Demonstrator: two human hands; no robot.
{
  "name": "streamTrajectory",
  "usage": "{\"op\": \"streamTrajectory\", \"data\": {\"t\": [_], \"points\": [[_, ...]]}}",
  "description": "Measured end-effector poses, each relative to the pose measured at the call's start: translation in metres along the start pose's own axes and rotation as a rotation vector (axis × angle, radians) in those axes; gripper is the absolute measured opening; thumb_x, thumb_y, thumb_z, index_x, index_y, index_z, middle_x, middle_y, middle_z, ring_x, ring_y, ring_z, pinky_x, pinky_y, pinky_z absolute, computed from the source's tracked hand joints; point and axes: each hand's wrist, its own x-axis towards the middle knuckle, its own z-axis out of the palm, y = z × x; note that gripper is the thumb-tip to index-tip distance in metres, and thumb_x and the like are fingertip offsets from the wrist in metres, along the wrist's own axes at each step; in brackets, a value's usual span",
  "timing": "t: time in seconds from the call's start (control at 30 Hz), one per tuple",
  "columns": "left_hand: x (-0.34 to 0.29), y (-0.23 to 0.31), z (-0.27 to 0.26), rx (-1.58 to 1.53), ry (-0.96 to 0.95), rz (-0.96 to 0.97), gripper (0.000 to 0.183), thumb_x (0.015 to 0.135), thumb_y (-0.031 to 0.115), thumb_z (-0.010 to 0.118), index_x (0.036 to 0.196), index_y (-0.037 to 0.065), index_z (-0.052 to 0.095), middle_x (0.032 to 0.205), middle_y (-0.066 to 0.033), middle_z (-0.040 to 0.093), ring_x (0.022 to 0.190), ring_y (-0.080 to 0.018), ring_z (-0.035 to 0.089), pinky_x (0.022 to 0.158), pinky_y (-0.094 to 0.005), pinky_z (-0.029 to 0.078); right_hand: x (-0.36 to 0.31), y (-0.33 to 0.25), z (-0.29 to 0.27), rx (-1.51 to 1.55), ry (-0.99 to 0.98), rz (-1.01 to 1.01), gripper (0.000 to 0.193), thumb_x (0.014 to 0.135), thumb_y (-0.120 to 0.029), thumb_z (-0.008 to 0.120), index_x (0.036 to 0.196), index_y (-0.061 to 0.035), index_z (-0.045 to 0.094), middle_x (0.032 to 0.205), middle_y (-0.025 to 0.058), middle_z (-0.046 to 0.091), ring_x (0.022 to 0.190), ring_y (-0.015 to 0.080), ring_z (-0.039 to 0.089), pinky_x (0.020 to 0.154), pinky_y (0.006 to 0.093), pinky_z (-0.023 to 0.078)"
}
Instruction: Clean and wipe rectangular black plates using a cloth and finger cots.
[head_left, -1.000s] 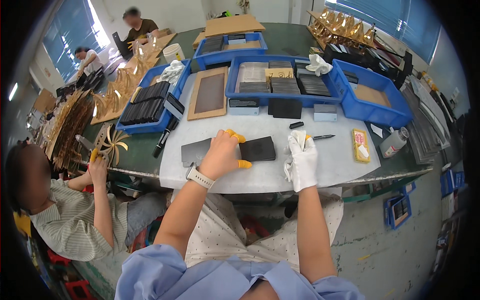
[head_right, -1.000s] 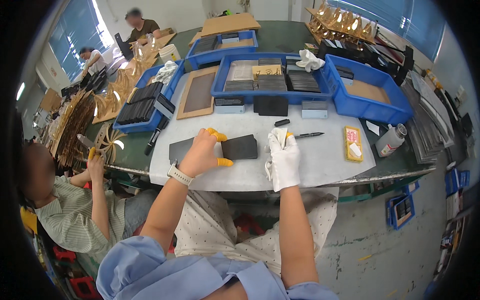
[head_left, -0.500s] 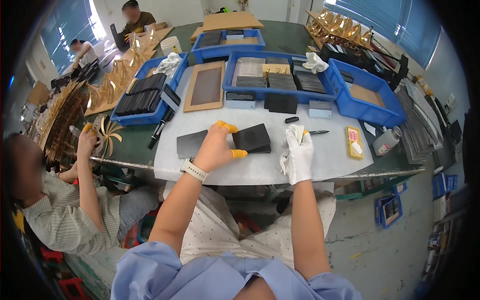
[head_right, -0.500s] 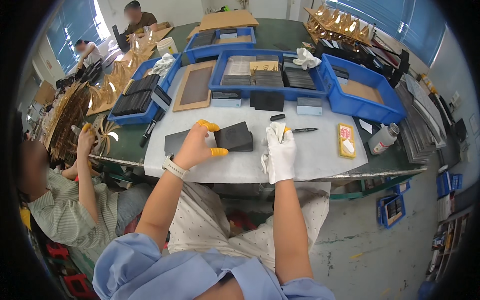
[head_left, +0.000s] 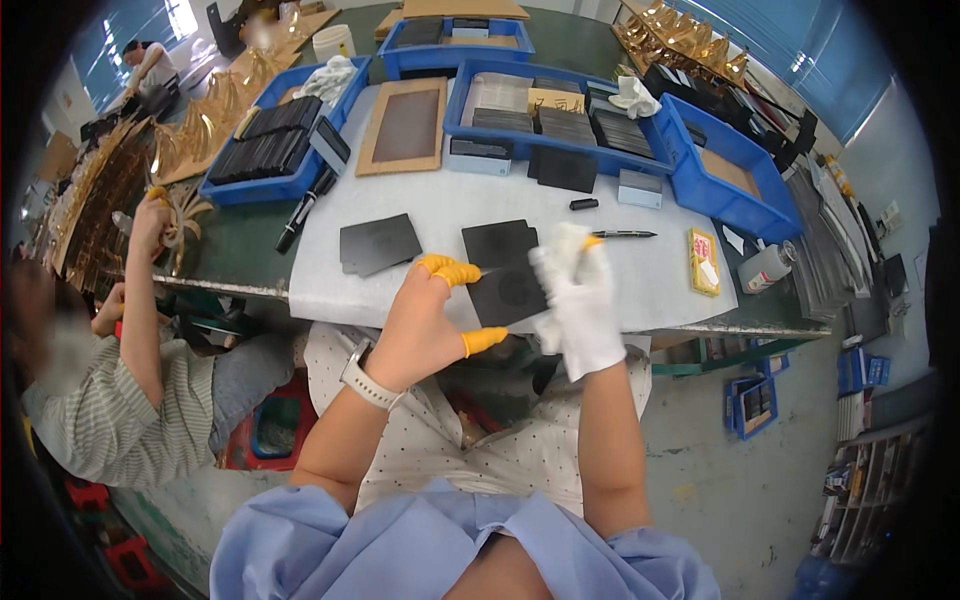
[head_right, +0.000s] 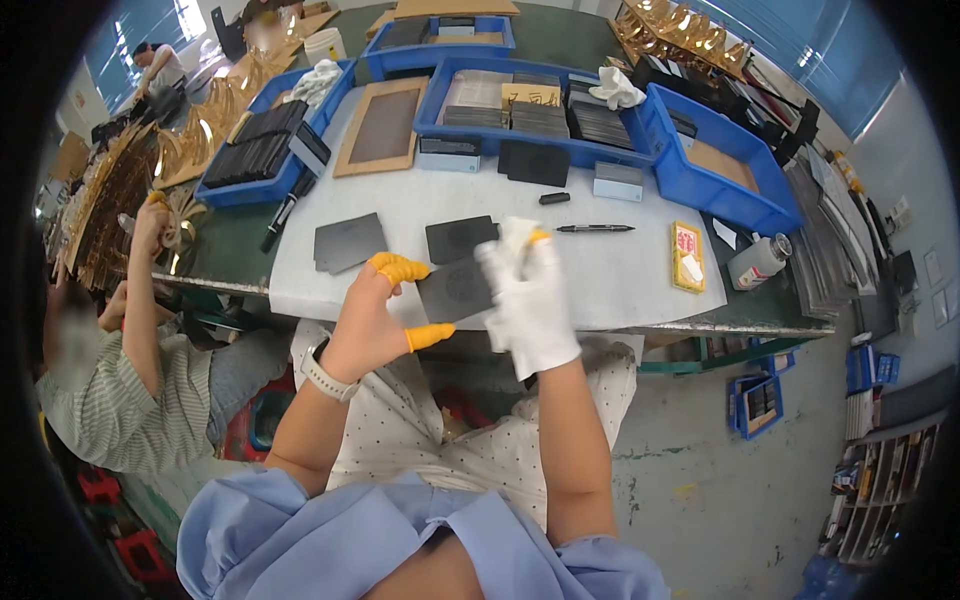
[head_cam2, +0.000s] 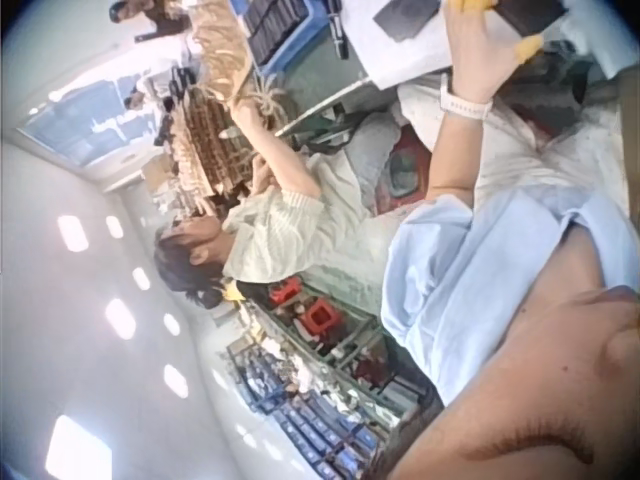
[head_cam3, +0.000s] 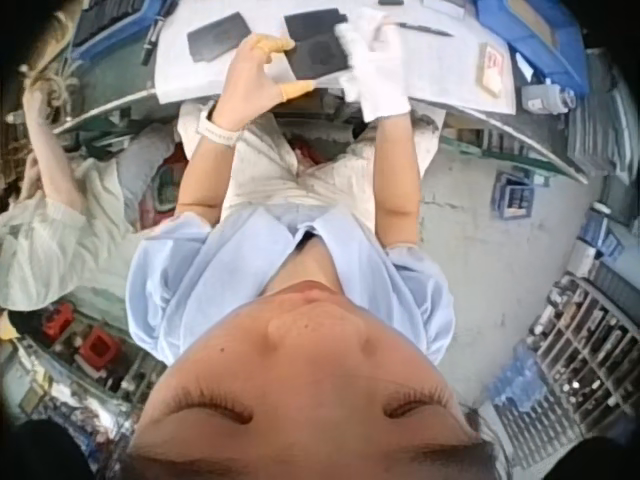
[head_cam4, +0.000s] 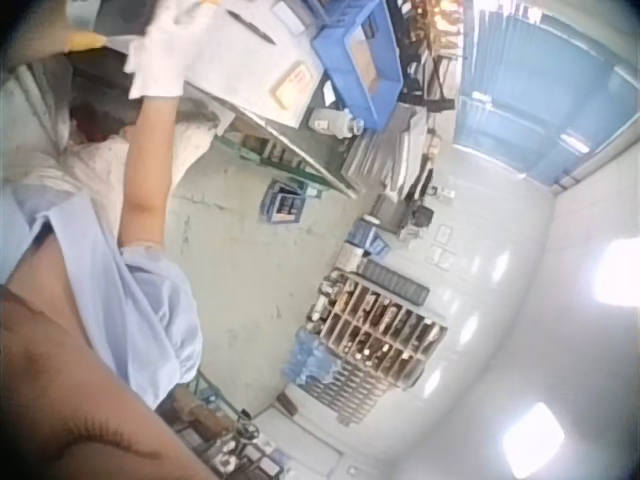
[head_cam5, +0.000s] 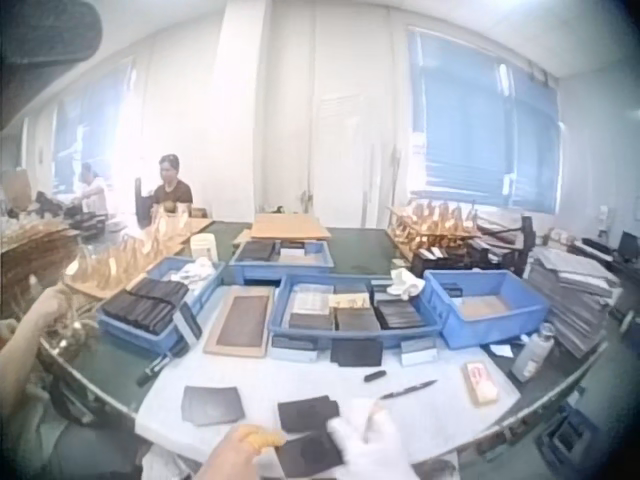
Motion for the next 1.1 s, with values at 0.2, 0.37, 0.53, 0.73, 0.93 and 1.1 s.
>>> {"op": "streamTrajectory", "data": {"t": [0.2,0.37,0.53,0.73,0.93,1.1], "points": [[-0.029,0.013,-0.007,-0.126,-0.093,-0.071,0.055,0.058,0.021,0.084,0.103,-0.001,0.06,0.106,-0.0163,0.054,0.1,-0.0319,0.049,0.089,-0.0356,0.042,-0.014,0.006,-0.009,-0.272,0.12,-0.176,0.038,0.088,-0.016,0.062,0.12,-0.0036,0.046,0.089,0.0046,0.056,0.073,0.0095,0.053,0.065,0.0251,0.048],[-0.047,0.01,-0.012,-0.109,-0.047,-0.016,0.059,0.055,0.021,0.086,0.105,0.005,0.059,0.103,-0.011,0.053,0.093,-0.0253,0.052,0.075,-0.0303,0.046,-0.032,-0.021,0.0,-0.276,0.049,0.207,0.035,0.088,-0.016,0.062,0.117,-0.0061,0.047,0.083,0.0008,0.056,0.065,0.0062,0.052,0.056,0.025,0.046],[-0.06,0.011,-0.008,-0.118,-0.065,0.014,0.06,0.055,0.022,0.087,0.106,0.005,0.06,0.104,-0.0106,0.054,0.092,-0.0247,0.052,0.075,-0.03,0.046,-0.047,-0.021,-0.004,-0.188,-0.035,0.001,0.03,0.086,-0.009,0.063,0.112,-0.0035,0.047,0.083,-0.0013,0.054,0.068,0.0047,0.049,0.06,0.0194,0.043],[-0.067,0.018,-0.02,-0.266,-0.174,-0.159,0.058,0.059,0.022,0.083,0.107,-0.001,0.06,0.107,-0.0175,0.053,0.102,-0.032,0.048,0.09,-0.0347,0.042,-0.048,-0.013,-0.017,-0.012,0.181,0.163,0.03,0.086,-0.006,0.062,0.113,-0.0001,0.05,0.093,0.0025,0.058,0.067,0.005,0.053,0.056,0.0183,0.044],[-0.072,0.017,-0.02,-0.255,-0.147,-0.177,0.058,0.059,0.02,0.083,0.107,-0.003,0.06,0.108,-0.0173,0.053,0.103,-0.0317,0.048,0.09,-0.0347,0.042,-0.06,-0.016,-0.024,-0.11,0.135,0.186,0.024,0.09,-0.01,0.058,0.111,-0.0008,0.052,0.077,0.0026,0.059,0.052,0.0033,0.048,0.045,0.0174,0.039],[-0.071,0.016,-0.02,-0.26,-0.133,-0.179,0.057,0.059,0.019,0.083,0.107,-0.002,0.06,0.107,-0.0169,0.053,0.102,-0.0317,0.048,0.09,-0.035,0.042,-0.067,-0.016,-0.021,-0.105,0.142,0.185,0.024,0.09,-0.011,0.058,0.112,-0.0013,0.052,0.071,0.0025,0.058,0.054,0.0039,0.05,0.045,0.0177,0.039]]}}
